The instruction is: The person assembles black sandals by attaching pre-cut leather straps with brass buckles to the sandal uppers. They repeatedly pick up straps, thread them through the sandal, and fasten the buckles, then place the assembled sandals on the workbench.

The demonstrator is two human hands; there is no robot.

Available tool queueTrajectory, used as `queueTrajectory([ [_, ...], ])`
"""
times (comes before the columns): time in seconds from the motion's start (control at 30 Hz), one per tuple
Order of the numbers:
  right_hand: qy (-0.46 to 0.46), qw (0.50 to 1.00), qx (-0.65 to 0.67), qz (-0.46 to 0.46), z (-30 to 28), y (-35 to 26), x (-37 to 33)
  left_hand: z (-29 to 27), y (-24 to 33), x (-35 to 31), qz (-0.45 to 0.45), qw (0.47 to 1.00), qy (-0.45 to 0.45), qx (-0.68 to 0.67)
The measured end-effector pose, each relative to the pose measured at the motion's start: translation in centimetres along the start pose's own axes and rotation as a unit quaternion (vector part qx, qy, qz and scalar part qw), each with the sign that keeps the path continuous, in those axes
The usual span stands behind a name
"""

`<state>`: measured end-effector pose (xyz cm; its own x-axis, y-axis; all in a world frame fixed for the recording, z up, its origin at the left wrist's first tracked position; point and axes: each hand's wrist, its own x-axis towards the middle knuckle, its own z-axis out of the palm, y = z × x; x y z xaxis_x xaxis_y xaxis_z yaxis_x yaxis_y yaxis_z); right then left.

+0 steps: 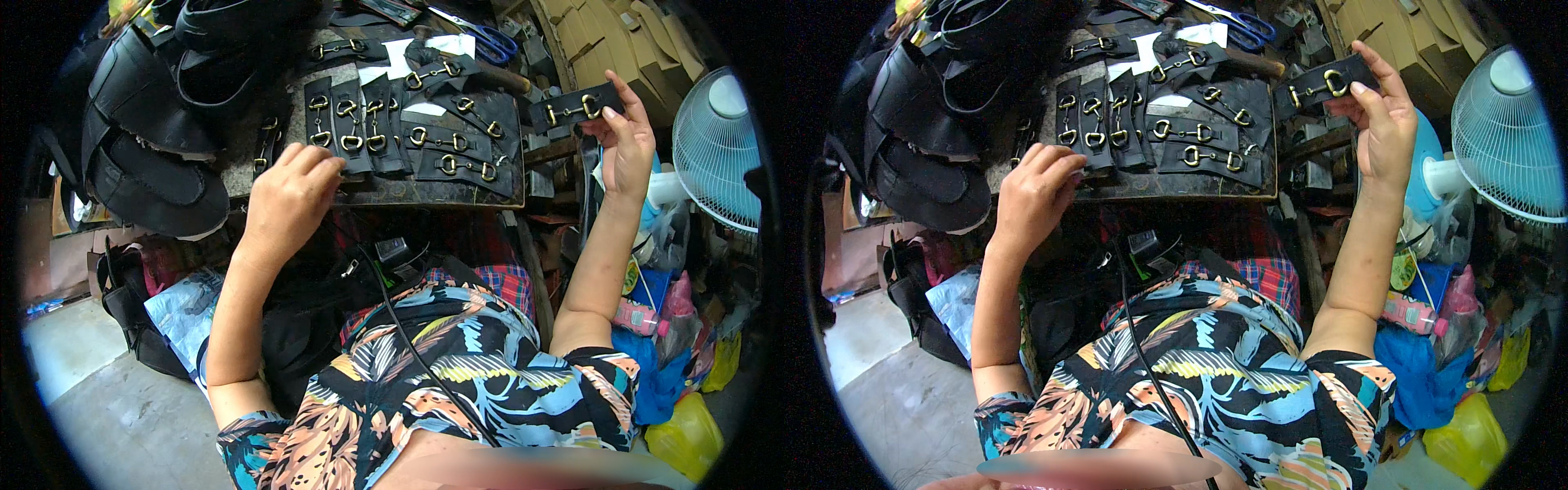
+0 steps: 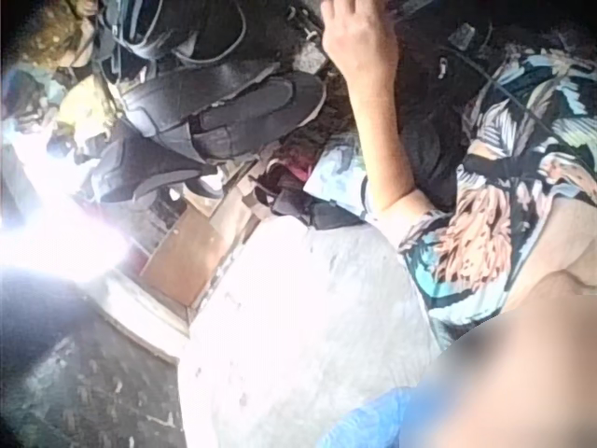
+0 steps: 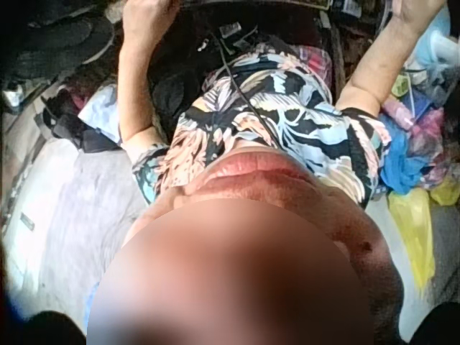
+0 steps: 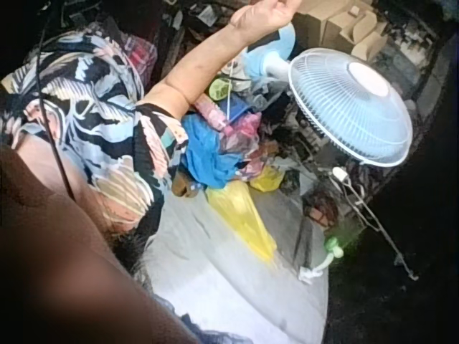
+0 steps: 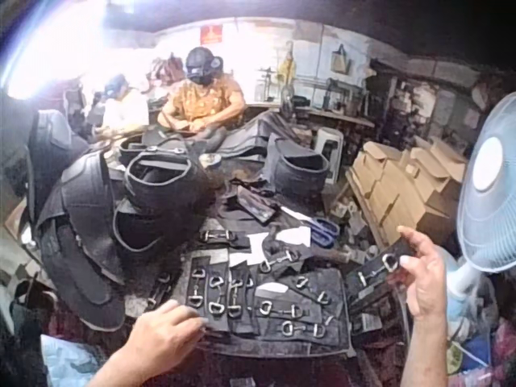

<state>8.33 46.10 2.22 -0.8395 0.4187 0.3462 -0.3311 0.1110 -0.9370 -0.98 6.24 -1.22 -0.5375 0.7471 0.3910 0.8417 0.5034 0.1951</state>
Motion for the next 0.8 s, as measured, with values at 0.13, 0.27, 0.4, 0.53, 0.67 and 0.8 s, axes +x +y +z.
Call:
queueTrajectory([
  [0.13, -0.004, 1.000, 0.023, -0.007, -1.3, 0.5, 0.5, 0.0, -0.3, 0.4, -0.015, 1.000, 0.010, 0.004],
  [0.27, 0.015, 1.000, -0.003, 0.001, -2.3, 1.2, 0.5, 0.5, 0.1, 0.6, -0.016, 1.000, 0.002, 0.011],
  [0.4, 0.001, 1.000, -0.001, 0.017, -2.0, 1.3, 0.2, 0.9, 0.0, 1.0, 0.006, 0.999, 0.046, 0.020],
  [0.53, -0.023, 1.000, 0.012, 0.004, -0.5, 0.7, 0.4, 1.3, -0.5, 1.7, 0.027, 0.993, 0.107, 0.043],
  [0.67, -0.043, 0.999, 0.001, 0.002, 1.4, 0.3, 1.2, 2.4, 0.2, 2.6, 0.065, 0.994, 0.074, 0.048],
  [0.8, -0.065, 0.997, -0.013, -0.025, 2.8, 0.3, 2.2, 2.4, 0.3, 3.3, 0.104, 0.990, 0.074, 0.058],
])
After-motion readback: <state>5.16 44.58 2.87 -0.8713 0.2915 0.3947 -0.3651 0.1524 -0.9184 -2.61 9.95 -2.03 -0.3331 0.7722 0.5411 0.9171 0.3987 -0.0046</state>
